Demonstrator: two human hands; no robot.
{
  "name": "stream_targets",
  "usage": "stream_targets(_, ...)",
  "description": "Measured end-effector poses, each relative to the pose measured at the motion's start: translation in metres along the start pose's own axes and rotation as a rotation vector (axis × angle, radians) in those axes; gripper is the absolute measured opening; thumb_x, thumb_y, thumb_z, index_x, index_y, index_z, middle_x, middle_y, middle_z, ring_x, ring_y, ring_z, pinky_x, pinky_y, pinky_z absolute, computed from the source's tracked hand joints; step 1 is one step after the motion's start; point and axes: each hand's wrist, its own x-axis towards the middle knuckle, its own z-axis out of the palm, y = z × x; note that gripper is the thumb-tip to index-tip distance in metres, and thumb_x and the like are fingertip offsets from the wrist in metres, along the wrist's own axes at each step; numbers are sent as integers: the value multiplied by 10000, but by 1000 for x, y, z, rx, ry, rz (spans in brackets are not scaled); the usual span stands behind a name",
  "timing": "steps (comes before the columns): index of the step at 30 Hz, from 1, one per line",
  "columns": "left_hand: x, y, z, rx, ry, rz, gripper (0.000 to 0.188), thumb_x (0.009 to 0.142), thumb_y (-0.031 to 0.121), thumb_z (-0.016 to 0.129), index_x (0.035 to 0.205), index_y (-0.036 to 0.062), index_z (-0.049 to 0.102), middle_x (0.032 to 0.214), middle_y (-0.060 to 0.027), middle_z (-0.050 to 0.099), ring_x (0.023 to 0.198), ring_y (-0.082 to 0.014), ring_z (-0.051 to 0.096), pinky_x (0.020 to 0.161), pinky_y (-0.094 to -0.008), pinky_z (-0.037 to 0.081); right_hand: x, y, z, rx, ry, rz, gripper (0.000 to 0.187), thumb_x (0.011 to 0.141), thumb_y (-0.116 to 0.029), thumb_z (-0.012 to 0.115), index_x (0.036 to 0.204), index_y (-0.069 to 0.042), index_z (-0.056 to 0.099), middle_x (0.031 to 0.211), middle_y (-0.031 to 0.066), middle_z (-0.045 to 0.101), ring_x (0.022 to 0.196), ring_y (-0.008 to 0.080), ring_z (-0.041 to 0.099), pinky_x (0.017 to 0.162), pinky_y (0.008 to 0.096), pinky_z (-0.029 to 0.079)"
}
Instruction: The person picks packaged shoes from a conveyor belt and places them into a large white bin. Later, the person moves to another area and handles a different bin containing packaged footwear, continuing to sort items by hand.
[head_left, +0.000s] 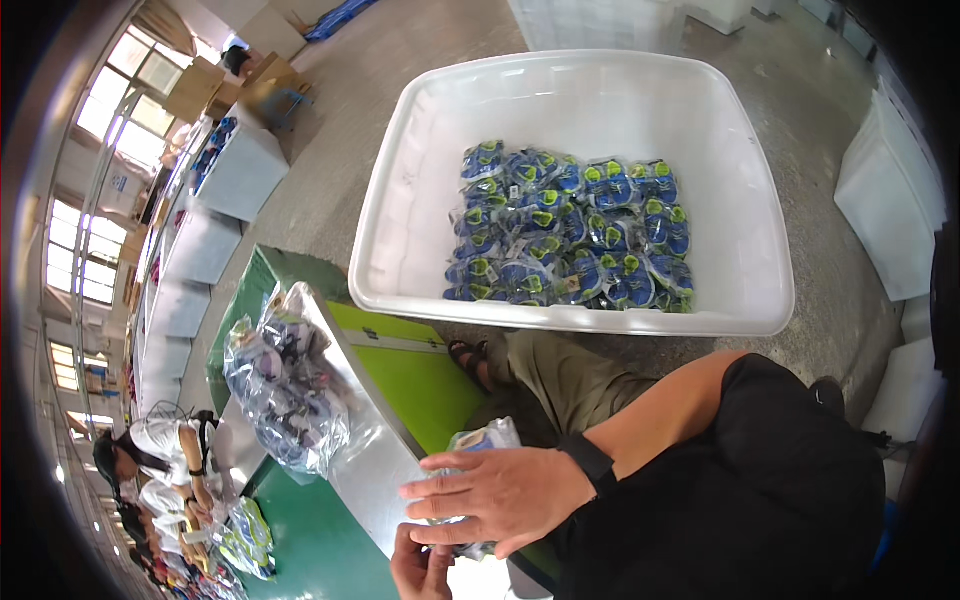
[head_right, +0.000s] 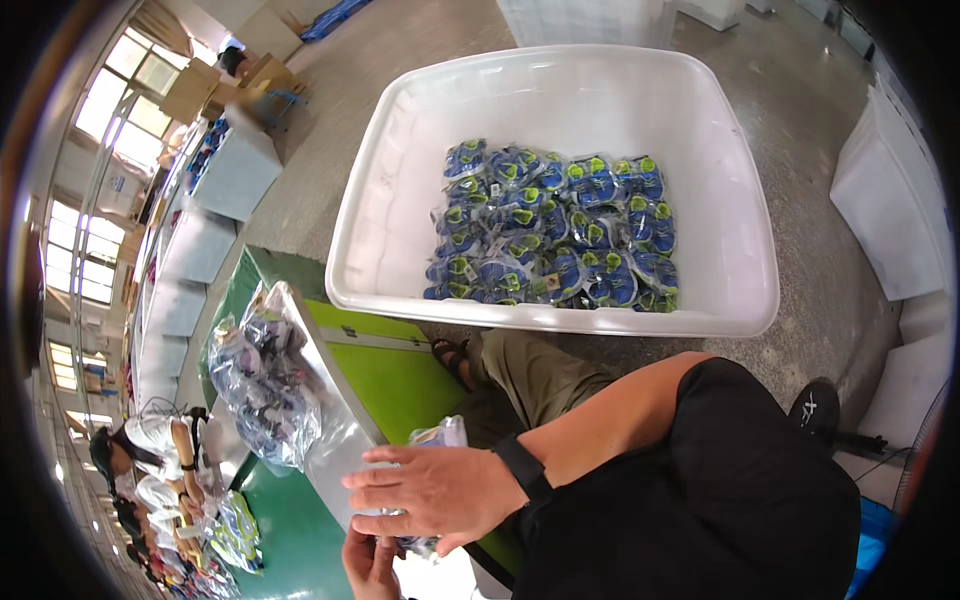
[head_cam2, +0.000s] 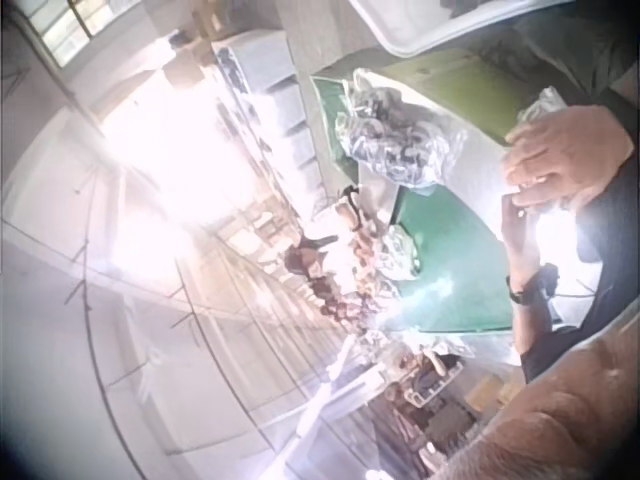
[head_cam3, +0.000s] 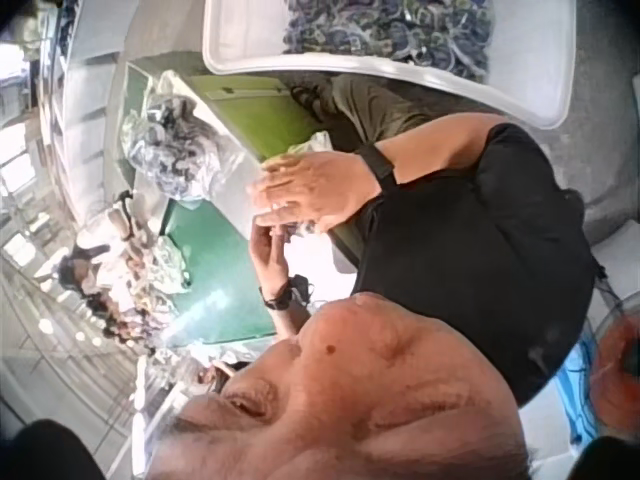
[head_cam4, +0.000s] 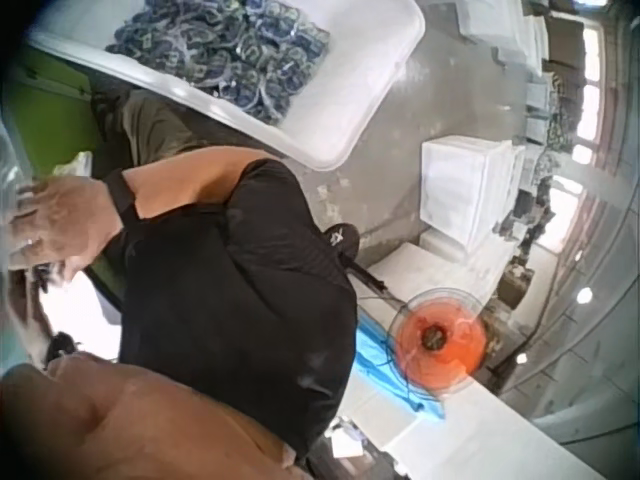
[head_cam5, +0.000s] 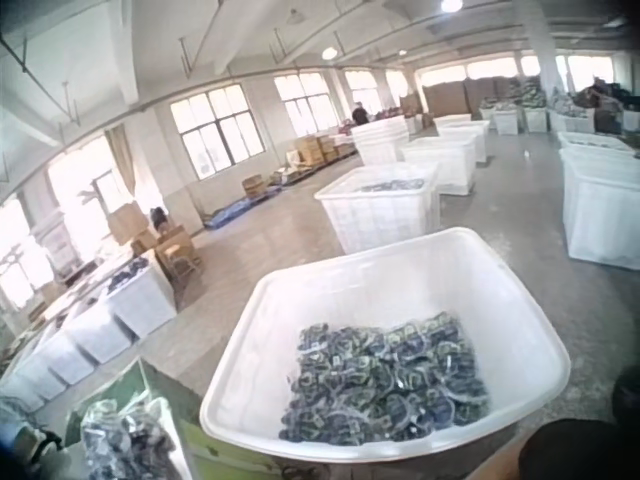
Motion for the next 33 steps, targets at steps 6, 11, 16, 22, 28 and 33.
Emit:
stream_targets(6, 40, -4, 46, 84, -62, 25, 216, 1039, 137, 670, 1191, 2, 599, 978, -18, 619, 890, -95, 590, 774, -251, 501, -39, -8, -1, -261, -289, 181, 1042, 647, -448, 934, 1456, -3, 451, 1168, 86, 633, 1112, 256, 622, 1048, 459, 409)
stream_targets(11, 51, 1, 74, -64, -146, 42, 247, 1030, 143, 680, 1212, 2, 590, 999, -11, 621, 820, -78, 559, 713, -233, 470, -59, 0, -7, -289, -218, 237, 701, 813, -196, 752, 1472, -104, 530, 1036, 83, 605, 1021, 264, 640, 940, 424, 501)
stream_targets(16, 51, -1, 82, -67, -43, 190, 299, 1019, 87, 673, 1294, 12, 583, 1057, -9, 612, 839, -72, 558, 734, -223, 464, -76, 21, -64, -185, -104, 366, 801, 632, -206, 849, 1361, -63, 551, 1064, 141, 612, 954, 333, 644, 805, 449, 528)
stream_targets(22, 45, -26, 57, -18, 93, 159, 368, 1019, 62, 660, 1376, 16, 581, 1067, -1, 614, 850, -62, 564, 746, -209, 467, -110, 97, -183, -446, -11, 461, 677, 679, -189, 848, 1285, -52, 579, 1110, 154, 647, 1016, 369, 648, 865, 472, 530)
stream_targets(28, 37, -66, 33, 182, 145, 103, 306, 1015, 76, 675, 1307, 3, 621, 1091, -29, 671, 900, -100, 619, 794, -254, 517, -187, 185, -286, -1033, 43, 884, 860, 663, -224, 879, 1433, -77, 525, 1294, 181, 595, 1191, 392, 595, 1013, 500, 484)
stream_targets(33, 27, -93, 21, 49, 190, -22, 290, 1022, 86, 669, 1291, -15, 627, 1087, -50, 686, 929, -129, 641, 814, -271, 526, -244, 190, -248, -520, -101, 1116, 740, 782, -366, 843, 1401, -52, 584, 1279, 205, 639, 1194, 372, 622, 1016, 475, 497)
